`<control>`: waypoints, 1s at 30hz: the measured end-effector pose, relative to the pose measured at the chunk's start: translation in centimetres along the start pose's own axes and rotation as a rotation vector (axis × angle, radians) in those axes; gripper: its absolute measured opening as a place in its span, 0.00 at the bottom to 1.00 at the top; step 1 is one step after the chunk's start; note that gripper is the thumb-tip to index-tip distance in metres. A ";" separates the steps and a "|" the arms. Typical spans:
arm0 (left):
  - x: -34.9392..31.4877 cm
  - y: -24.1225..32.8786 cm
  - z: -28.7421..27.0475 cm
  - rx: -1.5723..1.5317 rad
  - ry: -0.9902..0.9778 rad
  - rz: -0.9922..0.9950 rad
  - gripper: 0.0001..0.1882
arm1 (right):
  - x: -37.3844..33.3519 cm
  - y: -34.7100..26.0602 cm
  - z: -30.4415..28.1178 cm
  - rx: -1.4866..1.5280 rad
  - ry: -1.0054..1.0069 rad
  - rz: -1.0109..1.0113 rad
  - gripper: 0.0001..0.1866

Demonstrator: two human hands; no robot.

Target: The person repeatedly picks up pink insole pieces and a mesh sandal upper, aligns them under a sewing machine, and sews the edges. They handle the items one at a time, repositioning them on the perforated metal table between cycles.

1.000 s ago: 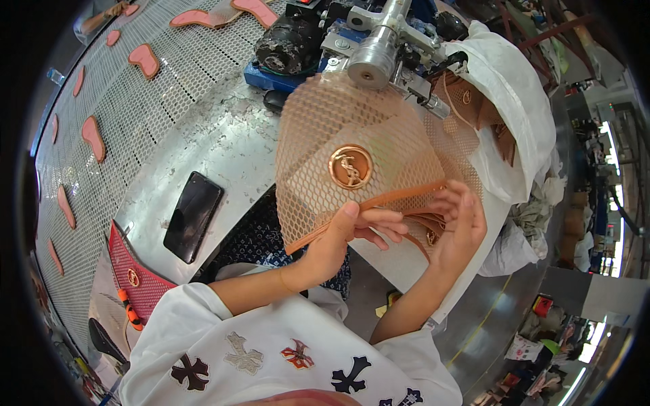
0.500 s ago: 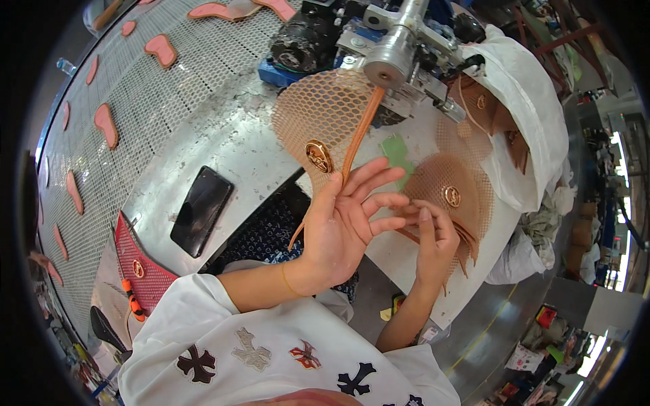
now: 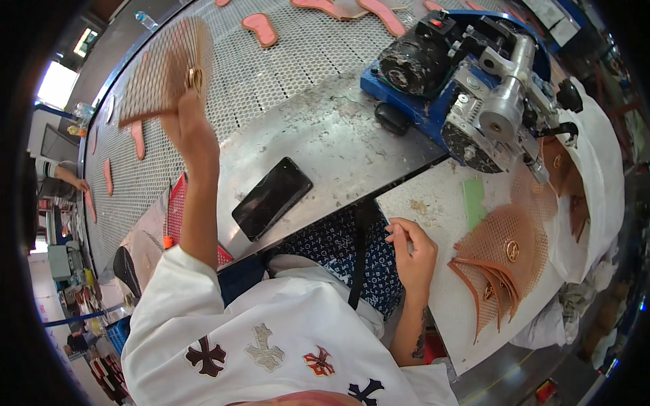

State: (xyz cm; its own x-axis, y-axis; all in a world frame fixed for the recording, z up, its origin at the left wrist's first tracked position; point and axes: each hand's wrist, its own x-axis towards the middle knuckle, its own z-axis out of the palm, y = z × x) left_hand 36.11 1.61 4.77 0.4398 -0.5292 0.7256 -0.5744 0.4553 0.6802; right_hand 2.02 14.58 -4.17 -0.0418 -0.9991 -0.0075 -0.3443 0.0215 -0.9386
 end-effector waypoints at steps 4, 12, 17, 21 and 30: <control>3.7 -6.9 4.3 0.247 -0.189 0.078 0.21 | 0.8 1.2 0.2 -0.027 -0.008 0.003 0.09; 0.2 -9.5 8.4 0.152 -0.735 -0.081 0.31 | 0.8 2.1 -0.2 0.023 0.011 -0.008 0.10; 2.8 -15.1 -1.7 0.250 -0.708 -0.133 0.24 | 1.6 -0.7 1.1 -0.146 -0.012 0.119 0.10; 3.2 -18.4 -10.6 0.655 -0.825 0.160 0.22 | 6.7 -8.1 5.8 -0.310 -0.308 -0.505 0.11; 0.3 -22.6 -14.5 0.622 -0.938 0.241 0.26 | 26.5 -7.2 22.0 -0.716 -0.248 -0.942 0.31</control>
State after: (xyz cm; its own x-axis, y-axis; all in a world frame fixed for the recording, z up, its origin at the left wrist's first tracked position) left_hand 59.22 1.56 -8.89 -0.2643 -0.9199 0.2897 -0.9299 0.3227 0.1765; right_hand 24.04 -12.85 -5.16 0.6590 -0.6121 0.4371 -0.5878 -0.7817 -0.2084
